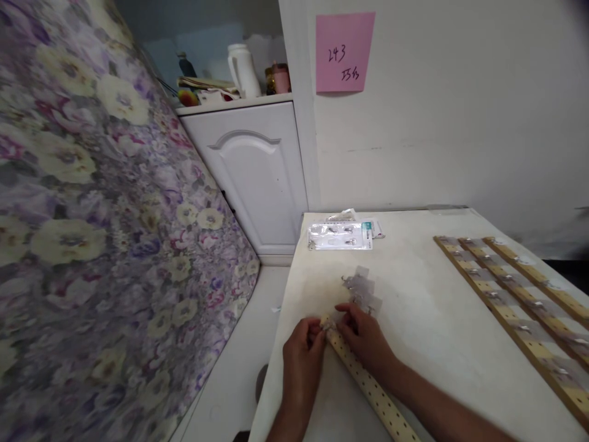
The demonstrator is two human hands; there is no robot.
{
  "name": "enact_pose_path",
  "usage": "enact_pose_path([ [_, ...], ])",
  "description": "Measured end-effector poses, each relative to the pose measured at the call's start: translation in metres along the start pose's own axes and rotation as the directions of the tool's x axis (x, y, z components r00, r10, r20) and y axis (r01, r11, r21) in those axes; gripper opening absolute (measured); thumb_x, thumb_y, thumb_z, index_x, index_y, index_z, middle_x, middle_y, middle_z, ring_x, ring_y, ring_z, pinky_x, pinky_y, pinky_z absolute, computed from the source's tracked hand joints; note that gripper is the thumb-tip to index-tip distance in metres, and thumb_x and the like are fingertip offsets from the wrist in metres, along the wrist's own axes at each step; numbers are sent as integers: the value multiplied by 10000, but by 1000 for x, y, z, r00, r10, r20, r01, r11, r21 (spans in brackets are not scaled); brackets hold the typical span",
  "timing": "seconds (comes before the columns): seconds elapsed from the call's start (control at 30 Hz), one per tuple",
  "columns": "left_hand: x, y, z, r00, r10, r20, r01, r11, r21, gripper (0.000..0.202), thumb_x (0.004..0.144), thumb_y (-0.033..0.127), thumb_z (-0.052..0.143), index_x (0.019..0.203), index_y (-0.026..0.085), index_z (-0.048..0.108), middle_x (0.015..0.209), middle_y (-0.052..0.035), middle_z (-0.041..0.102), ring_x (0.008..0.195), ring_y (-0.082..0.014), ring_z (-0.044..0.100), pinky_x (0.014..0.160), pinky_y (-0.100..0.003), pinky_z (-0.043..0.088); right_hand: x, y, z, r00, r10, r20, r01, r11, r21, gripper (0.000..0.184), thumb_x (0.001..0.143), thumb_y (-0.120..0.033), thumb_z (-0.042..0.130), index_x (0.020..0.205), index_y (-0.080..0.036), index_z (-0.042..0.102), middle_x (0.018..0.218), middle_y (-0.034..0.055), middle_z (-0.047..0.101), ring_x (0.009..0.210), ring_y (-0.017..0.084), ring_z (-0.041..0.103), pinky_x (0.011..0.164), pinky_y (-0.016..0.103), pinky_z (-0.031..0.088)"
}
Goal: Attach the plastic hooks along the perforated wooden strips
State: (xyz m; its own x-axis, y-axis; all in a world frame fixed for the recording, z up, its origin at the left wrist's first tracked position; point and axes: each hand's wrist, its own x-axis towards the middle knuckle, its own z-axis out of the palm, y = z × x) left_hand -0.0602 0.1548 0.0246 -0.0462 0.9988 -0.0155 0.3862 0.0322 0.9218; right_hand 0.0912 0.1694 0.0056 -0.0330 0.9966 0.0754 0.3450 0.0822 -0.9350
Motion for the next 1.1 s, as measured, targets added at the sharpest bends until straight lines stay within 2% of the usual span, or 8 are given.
enact_pose_path([
  [0.33,0,4,1,1000,-3,-1,3,999,39,166,814,283,529,919,220,639,805,-6,685,758,-173,629,713,-267,465,1,-3,-1,1000,6,-8,-6,1000,-19,265,773,-174,475,1022,-172,567,661,-21,558,607,140,528,598,268,411],
  [0.57,1,1,0,1000,2,12,-3,1000,11,192,801,291,537,932,197,642,811,-26,688,758,-187,632,704,-277,474,1,-1,-1,1000,5,-6,-5,1000,-14,265,767,-160,476,1018,-173,561,653,-22,562,599,137,532,589,262,414],
  [1.1,3,0,1,999,-29,20,29,1000,-2,190,783,294,550,921,200,642,758,-5,648,712,-163,598,670,-253,460,3,1,-1,1000,8,-17,-8,1000,-15,259,766,-164,479,1011,-173,562,649,-22,564,595,136,533,585,261,413],
])
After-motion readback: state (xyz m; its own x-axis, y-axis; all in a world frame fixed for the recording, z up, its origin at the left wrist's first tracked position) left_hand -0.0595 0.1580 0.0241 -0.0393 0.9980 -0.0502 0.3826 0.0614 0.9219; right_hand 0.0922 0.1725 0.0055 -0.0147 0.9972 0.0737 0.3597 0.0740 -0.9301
